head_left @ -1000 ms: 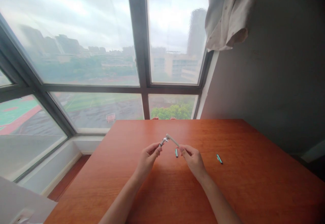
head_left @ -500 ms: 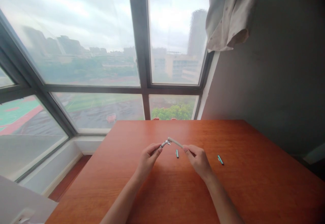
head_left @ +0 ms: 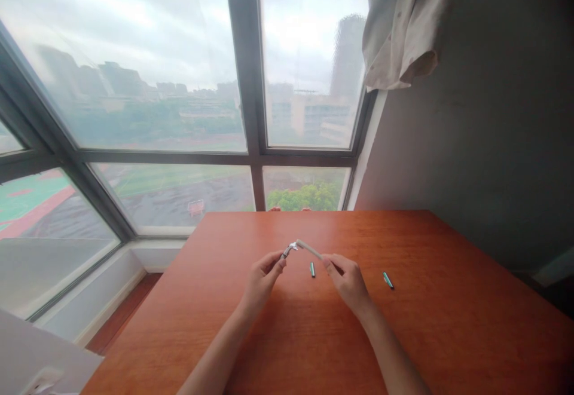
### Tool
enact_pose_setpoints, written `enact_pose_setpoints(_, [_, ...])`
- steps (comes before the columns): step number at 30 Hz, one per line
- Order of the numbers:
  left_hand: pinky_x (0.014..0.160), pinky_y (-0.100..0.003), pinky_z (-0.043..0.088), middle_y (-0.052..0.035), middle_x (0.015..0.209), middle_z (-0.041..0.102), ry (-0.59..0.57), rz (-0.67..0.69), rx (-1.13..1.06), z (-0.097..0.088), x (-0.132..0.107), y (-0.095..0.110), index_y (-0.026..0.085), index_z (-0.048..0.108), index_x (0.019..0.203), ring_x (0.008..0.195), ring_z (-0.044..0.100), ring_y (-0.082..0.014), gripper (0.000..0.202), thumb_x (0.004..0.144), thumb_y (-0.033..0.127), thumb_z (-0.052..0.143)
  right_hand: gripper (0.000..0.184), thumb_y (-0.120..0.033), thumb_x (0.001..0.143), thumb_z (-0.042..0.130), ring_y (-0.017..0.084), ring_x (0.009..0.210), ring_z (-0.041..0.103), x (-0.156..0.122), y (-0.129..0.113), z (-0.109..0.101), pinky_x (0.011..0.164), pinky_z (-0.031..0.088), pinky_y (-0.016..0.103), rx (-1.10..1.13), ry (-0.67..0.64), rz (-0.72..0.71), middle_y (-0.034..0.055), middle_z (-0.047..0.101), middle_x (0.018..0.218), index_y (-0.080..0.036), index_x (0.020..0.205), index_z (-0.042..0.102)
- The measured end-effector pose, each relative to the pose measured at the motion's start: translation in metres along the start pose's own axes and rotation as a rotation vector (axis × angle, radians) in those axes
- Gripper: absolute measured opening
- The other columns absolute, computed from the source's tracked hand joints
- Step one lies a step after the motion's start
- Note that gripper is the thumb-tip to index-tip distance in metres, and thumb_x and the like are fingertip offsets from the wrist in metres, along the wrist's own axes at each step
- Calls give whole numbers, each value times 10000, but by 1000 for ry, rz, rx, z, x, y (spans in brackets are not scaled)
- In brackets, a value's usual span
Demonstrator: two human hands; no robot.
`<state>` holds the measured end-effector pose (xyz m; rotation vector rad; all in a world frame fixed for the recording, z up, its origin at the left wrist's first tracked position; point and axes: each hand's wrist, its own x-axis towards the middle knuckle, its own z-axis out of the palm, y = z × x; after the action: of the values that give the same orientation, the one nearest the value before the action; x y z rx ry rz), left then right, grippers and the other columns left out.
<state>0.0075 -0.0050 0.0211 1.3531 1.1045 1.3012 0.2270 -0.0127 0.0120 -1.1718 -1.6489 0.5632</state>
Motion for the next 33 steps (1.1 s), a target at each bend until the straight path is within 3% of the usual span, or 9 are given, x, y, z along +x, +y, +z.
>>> enact_pose_setpoints(11, [608,-248,410,-32,727,623,22,34,8,-2,3,-7,164,724,959,651,504,-153,338,748,422,668,442,-447,909,439,131,551,444,-2,-3,1,515,312,225,6,-51,38,-2,505,576,-146,731,708])
enact_pose_setpoints(17, [616,-242,405,-37,756,622,-34,75,68,-2,2,-10,158,720,988,685,503,-157,337,767,404,654,399,-432,914,446,132,580,460,-2,-4,4,540,332,222,7,-30,6,3,527,622,-151,823,715])
enact_pose_setpoints(33, [591,-239,383,-19,711,572,12,40,4,-4,3,-9,155,719,957,637,460,-139,348,745,426,672,367,-412,913,456,138,596,494,-2,-2,2,548,340,225,-7,-43,4,4,543,632,-157,817,701])
